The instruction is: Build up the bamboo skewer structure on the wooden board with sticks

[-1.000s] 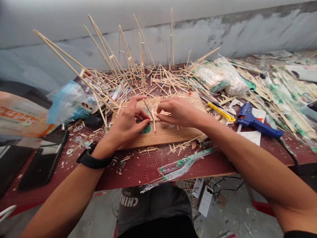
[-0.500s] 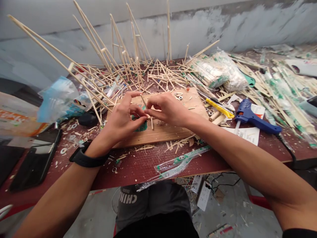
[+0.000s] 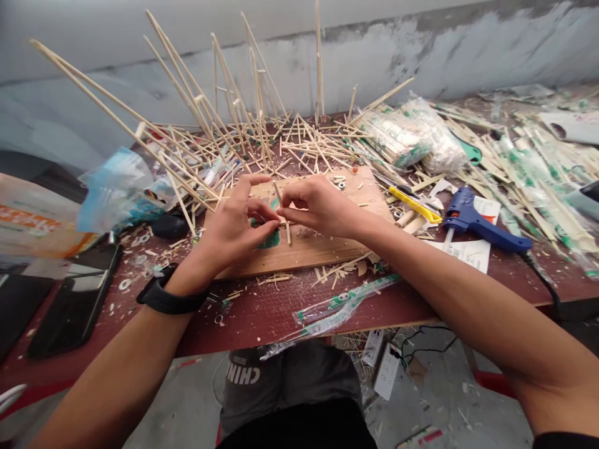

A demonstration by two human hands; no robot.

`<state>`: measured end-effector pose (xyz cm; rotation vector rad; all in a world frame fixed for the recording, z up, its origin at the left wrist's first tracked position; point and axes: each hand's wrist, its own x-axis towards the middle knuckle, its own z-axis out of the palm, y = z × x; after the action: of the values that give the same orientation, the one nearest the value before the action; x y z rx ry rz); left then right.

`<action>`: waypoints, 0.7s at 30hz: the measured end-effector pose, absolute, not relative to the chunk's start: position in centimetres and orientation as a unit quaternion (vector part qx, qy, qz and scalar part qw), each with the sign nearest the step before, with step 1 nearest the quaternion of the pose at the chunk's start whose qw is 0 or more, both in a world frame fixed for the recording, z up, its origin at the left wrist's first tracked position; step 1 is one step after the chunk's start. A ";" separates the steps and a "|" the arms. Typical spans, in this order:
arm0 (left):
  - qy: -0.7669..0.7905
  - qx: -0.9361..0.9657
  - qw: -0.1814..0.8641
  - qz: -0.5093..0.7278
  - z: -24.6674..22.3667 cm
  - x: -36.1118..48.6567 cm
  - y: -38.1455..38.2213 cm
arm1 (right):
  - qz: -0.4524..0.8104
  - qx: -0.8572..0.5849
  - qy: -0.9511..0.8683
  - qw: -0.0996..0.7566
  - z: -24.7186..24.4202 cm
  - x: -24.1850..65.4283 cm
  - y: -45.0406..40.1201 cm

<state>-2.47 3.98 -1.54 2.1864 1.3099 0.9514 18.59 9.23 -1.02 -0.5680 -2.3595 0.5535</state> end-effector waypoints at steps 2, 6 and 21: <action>0.472 0.785 0.210 0.343 -1.5 -2.4 3.9 | 0.206 -0.218 -0.898 0.322 -1.1 18.6 9.2; 0.465 0.786 0.207 0.350 -1.4 -2.4 3.9 | 0.225 -0.217 -0.894 0.320 -0.4 19.0 9.1; 0.419 0.757 0.219 0.451 -1.4 -1.5 4.0 | 0.244 -0.301 -0.813 0.435 0.9 20.3 9.4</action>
<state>-1.46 4.02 -1.36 2.0954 1.1596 1.2477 20.26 9.44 0.92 -0.7499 -2.0232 0.6071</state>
